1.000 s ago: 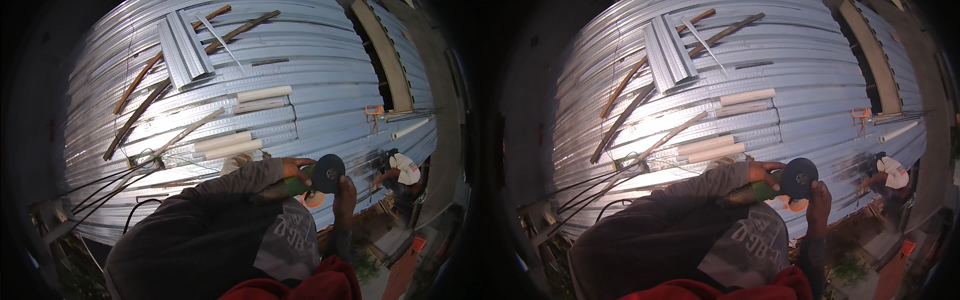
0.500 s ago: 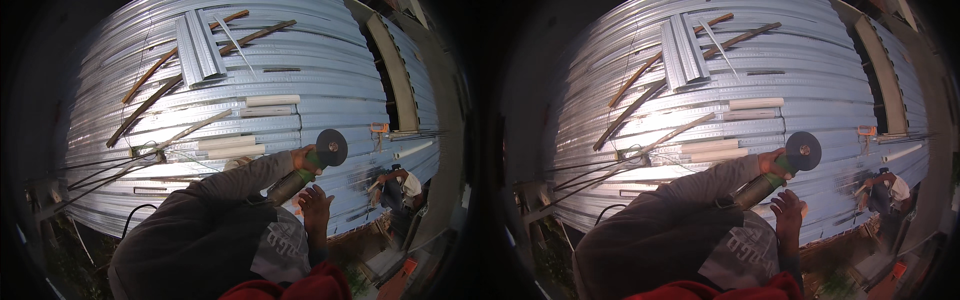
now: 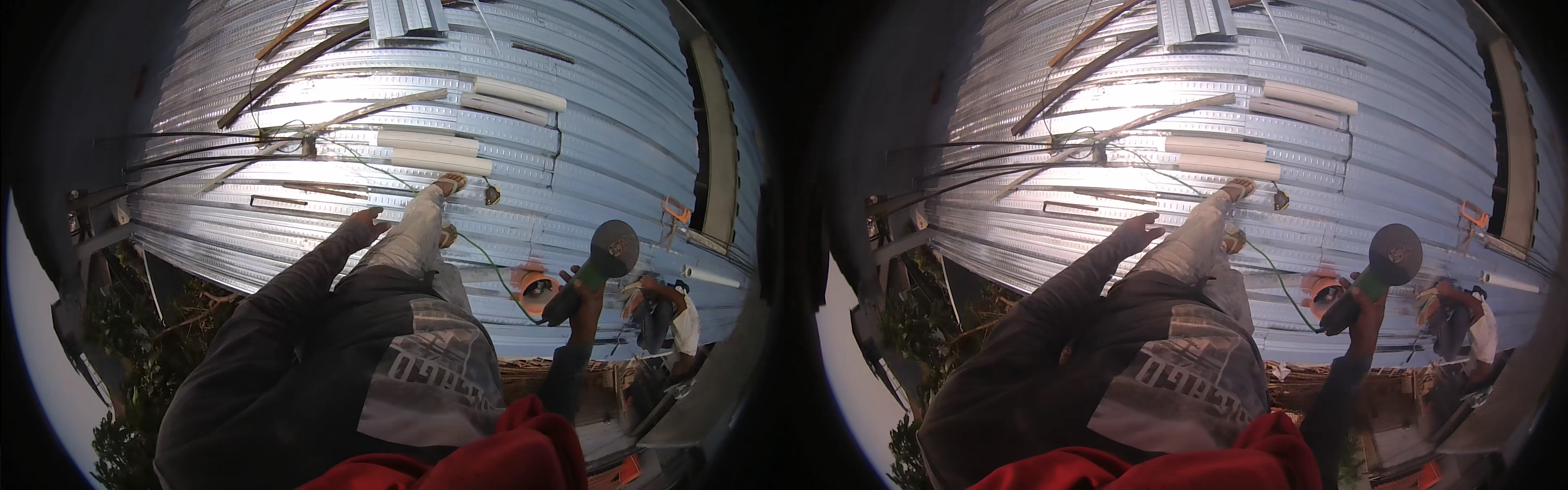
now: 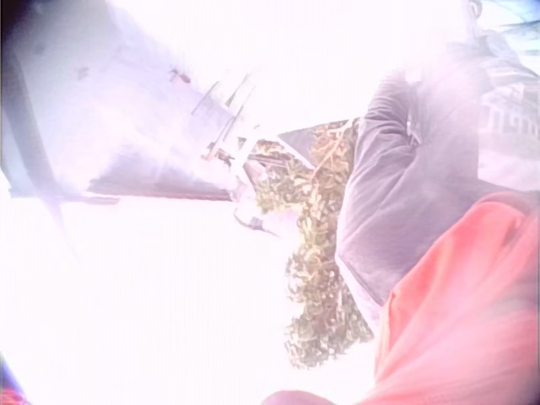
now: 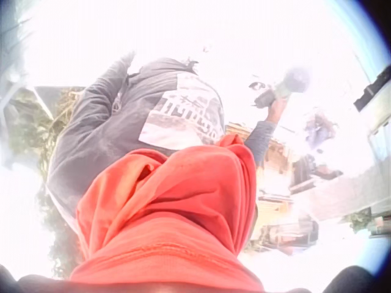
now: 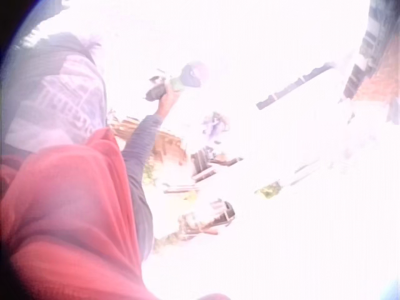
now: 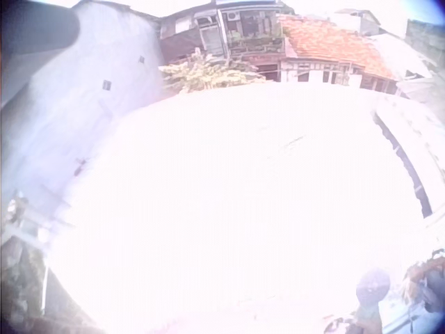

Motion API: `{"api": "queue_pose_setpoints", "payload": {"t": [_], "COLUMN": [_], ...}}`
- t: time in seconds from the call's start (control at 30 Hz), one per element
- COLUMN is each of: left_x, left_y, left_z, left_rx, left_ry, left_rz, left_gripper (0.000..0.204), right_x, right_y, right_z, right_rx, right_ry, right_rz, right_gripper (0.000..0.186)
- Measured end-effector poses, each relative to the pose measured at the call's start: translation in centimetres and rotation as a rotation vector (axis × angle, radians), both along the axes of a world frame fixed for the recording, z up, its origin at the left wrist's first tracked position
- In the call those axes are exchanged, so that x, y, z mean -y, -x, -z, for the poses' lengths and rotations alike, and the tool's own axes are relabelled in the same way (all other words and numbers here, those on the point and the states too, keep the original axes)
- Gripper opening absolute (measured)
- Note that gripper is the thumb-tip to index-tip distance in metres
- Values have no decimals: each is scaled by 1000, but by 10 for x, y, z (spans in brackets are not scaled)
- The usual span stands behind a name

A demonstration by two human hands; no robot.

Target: The person uses an angle grinder to cut through corrugated metal roof panels while positioned on a roof.

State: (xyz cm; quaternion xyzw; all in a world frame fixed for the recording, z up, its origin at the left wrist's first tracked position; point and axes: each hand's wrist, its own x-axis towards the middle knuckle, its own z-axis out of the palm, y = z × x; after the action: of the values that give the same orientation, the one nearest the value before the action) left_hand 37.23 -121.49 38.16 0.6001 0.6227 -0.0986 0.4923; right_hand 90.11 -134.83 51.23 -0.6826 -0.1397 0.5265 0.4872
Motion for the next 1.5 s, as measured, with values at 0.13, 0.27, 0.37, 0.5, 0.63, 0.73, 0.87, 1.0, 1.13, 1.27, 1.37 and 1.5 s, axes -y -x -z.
{"api": "queue_pose_setpoints", "payload": {"t": [0.13, 0.27, 0.37, 0.5, 0.63, 0.73, 0.87, 1.0, 1.13, 1.27, 1.37, 1.5], "left_x": [66, 51, -22, -129, -207, -248, -275, -286, -273, -265, -271, -296], "left_y": [216, 322, 330, 349, 392, 416, 446, 406, 428, 441, 427, 427], "left_z": [28, 17, -8, -60, -99, -117, -105, -110, -96, -85, -98, -106], "left_rx": [-179, -151, -225, -319, -508, -702, -1027, -981, -924, -863, -843, -649], "left_ry": [-64, -125, -369, -810, -828, -753, -335, -4, -45, -285, -344, -523], "left_rz": [-346, -779, -625, -299, 77, 260, 355, 230, 205, 106, 37, -332], "left_gripper": [56, 44, 44, 33, 31, 36, 44, 61, 74, 68, 66, 61], "right_x": [65, 94, 73, 12, -67, -116, -189, -234, -288, -349, -406, -488], "right_y": [-10, 9, 42, 92, 135, 162, 228, 260, 307, 369, 396, 417], "right_z": [38, 77, 78, 76, 92, 107, 108, 142, 172, 171, 176, 190], "right_rx": [312, 214, 270, 372, 619, 791, 626, 565, 402, 514, 597, 582], "right_ry": [97, 284, 274, 154, 142, 244, 210, 134, 159, 96, 201, 151], "right_rz": [-197, -155, -172, -200, -325, -383, -349, -391, -376, -517, -610, -740], "right_gripper": [53, 52, 43, 42, 42, 39, 35, 33, 31, 27, 35, 38]}}
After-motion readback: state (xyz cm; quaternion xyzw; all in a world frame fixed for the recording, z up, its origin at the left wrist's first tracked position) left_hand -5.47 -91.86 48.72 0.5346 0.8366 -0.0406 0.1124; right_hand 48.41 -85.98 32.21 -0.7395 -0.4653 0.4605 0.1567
